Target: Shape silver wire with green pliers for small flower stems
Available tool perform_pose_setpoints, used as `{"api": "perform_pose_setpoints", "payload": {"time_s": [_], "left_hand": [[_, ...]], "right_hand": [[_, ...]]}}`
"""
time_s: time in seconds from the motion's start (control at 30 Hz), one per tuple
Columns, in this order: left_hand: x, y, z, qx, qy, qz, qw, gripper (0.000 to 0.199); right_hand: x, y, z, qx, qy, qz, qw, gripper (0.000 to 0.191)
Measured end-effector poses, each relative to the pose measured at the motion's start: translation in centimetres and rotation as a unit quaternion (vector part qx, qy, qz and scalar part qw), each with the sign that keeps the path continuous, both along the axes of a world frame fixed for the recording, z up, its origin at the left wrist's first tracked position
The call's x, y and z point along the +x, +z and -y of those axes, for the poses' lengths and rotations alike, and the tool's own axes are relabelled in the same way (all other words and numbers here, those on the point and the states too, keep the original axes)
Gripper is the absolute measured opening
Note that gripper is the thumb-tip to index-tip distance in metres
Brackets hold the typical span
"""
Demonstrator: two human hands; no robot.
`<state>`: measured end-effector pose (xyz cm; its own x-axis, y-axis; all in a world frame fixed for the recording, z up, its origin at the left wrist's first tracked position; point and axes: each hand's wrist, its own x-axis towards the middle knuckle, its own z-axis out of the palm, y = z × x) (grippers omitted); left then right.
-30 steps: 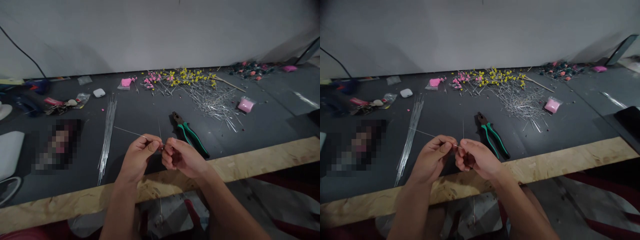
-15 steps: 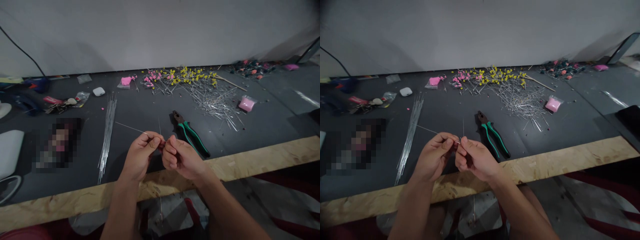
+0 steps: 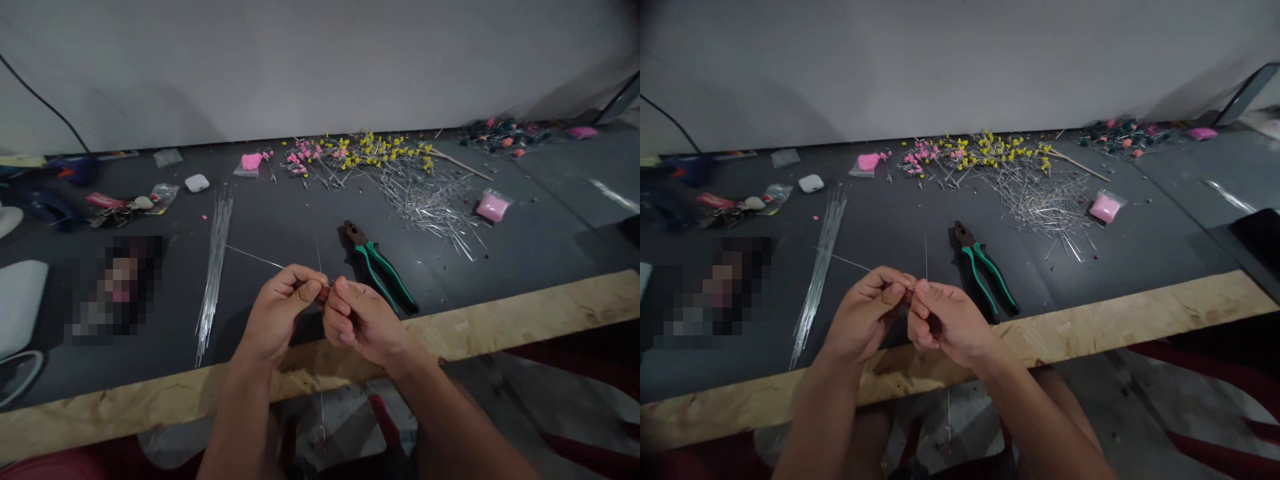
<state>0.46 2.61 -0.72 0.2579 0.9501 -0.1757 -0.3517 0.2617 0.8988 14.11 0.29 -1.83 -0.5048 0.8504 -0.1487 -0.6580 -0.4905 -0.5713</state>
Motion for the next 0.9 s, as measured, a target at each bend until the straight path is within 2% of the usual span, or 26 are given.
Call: {"api": "perform_pose_setpoints", "payload": {"time_s": [0.23, 0.63, 0.9], "left_hand": [[0.13, -0.28, -0.19, 0.005, 0.007, -0.007, 1.000, 0.010], [0.51, 0.07, -0.17, -0.013, 0.028, -0.032, 0.999, 0.013], [0.49, -0.18, -0.32, -0.001, 0.023, -0.028, 0.999, 0.010]], "right_hand": [[0.06, -0.03, 0.00, -0.004, -0.016, 0.004, 1.000, 0.038], [0.29, 0.04, -0.03, -0.021, -0.019, 0.037, 0.999, 0.040], [0.14, -0.22, -0.09, -0.023, -0.024, 0.010, 0.999, 0.038]]}}
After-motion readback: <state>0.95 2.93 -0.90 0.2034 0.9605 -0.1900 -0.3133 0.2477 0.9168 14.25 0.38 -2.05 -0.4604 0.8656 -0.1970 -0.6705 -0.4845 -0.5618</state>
